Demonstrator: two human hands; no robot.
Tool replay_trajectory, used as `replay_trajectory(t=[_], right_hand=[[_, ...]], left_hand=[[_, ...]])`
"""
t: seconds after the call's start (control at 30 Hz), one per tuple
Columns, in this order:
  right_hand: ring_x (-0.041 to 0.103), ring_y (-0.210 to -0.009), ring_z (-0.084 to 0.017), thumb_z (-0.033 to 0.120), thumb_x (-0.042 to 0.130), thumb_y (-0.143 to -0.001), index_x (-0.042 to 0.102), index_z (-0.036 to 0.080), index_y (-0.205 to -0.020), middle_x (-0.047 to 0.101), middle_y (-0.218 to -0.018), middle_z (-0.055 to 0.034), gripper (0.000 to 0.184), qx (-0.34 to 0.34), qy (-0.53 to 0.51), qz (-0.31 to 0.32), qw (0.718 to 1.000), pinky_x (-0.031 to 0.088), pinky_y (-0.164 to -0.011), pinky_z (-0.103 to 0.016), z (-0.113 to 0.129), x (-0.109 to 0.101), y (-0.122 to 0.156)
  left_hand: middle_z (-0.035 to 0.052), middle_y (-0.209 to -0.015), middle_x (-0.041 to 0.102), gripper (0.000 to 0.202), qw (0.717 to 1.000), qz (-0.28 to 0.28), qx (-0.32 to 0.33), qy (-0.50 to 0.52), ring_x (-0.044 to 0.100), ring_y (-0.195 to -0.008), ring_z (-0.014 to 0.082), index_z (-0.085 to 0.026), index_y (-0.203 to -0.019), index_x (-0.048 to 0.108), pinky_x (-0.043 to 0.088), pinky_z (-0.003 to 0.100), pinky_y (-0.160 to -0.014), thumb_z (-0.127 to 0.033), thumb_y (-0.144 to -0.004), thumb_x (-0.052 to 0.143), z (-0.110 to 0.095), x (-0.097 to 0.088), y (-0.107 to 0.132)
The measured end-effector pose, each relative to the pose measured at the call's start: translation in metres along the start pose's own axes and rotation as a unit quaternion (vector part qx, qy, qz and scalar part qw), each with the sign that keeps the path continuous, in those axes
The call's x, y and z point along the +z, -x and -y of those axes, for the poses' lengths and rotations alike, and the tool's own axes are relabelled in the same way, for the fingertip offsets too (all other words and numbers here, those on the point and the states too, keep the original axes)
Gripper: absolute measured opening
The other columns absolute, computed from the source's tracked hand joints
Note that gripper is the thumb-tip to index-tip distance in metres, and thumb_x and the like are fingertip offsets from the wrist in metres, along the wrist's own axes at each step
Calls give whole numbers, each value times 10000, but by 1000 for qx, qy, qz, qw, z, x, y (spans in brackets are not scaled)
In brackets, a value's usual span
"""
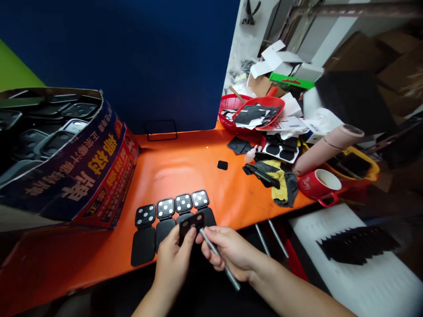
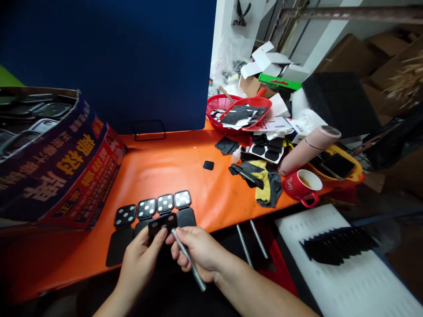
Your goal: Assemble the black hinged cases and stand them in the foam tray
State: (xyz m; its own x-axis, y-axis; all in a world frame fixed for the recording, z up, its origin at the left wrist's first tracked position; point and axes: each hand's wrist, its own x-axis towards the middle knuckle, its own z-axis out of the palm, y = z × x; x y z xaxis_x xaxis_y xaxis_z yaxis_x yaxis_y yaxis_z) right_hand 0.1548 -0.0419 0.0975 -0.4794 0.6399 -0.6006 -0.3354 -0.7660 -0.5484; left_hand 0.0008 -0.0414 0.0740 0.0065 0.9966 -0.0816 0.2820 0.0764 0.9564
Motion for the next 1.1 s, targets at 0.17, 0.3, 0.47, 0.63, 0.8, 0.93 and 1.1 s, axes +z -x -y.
replay_trajectory(t=[0.17,0.3,0.47,0.63,0.8,0.93,1.1], right_hand=[[308,-349,-3,262,457,-897,521,131,-758,493,-584,27,201,49,-89,26,994,147,-344,-126,3,-1,5],[355,-370,-14,310,438,-908,533,139,-829,503,-614,20,212,108,-180,81,974,166,-344,-119,2,-8,8],[333,-369,-23,354,489,-864,540,133,-791,428,-535,53,238,125,-239,98,958,174,-342,-130,-4,-12,6],[243,-381,-28,408,506,-844,520,164,-787,362,-542,80,250,11,-184,33,982,151,-369,-152,5,-15,8],[360,-544,-74,460,666,-726,581,157,-795,458,-628,44,323,-212,252,-106,938,289,-501,-195,-1,-26,14],[379,-582,-94,426,540,-826,532,149,-678,435,-609,41,315,-215,414,-134,874,303,-546,-215,-5,-50,7],[433,-572,-109,406,493,-835,514,152,-651,488,-600,26,314,-176,526,-190,810,300,-531,-219,32,-96,-23]], left_hand=[[33,-945,707,236,978,23,190,-85,668,-800,164,-231,-1060,640,515,234,-729,-205,-845,546,3,-5,14],[37,-1033,691,351,960,77,252,-89,660,-909,168,-264,-1165,581,521,244,-795,-123,-848,527,6,-13,17],[42,-1128,657,391,965,99,238,-46,617,-1029,203,-285,-1169,577,496,317,-886,-88,-836,524,9,-12,22],[36,-959,698,178,998,3,46,46,648,-869,198,-218,-987,651,508,285,-784,-261,-826,590,4,-3,17],[91,-1010,681,337,937,14,-162,308,640,-918,231,-149,-1026,600,502,322,-786,-390,-793,623,0,22,-2],[138,-1083,664,426,938,76,-142,306,629,-989,258,-130,-1143,562,495,378,-845,-407,-819,573,7,42,-20],[94,-1368,476,461,981,122,108,-105,424,-1265,247,-238,-1325,440,338,463,-1042,-334,-875,467,26,49,-26]])
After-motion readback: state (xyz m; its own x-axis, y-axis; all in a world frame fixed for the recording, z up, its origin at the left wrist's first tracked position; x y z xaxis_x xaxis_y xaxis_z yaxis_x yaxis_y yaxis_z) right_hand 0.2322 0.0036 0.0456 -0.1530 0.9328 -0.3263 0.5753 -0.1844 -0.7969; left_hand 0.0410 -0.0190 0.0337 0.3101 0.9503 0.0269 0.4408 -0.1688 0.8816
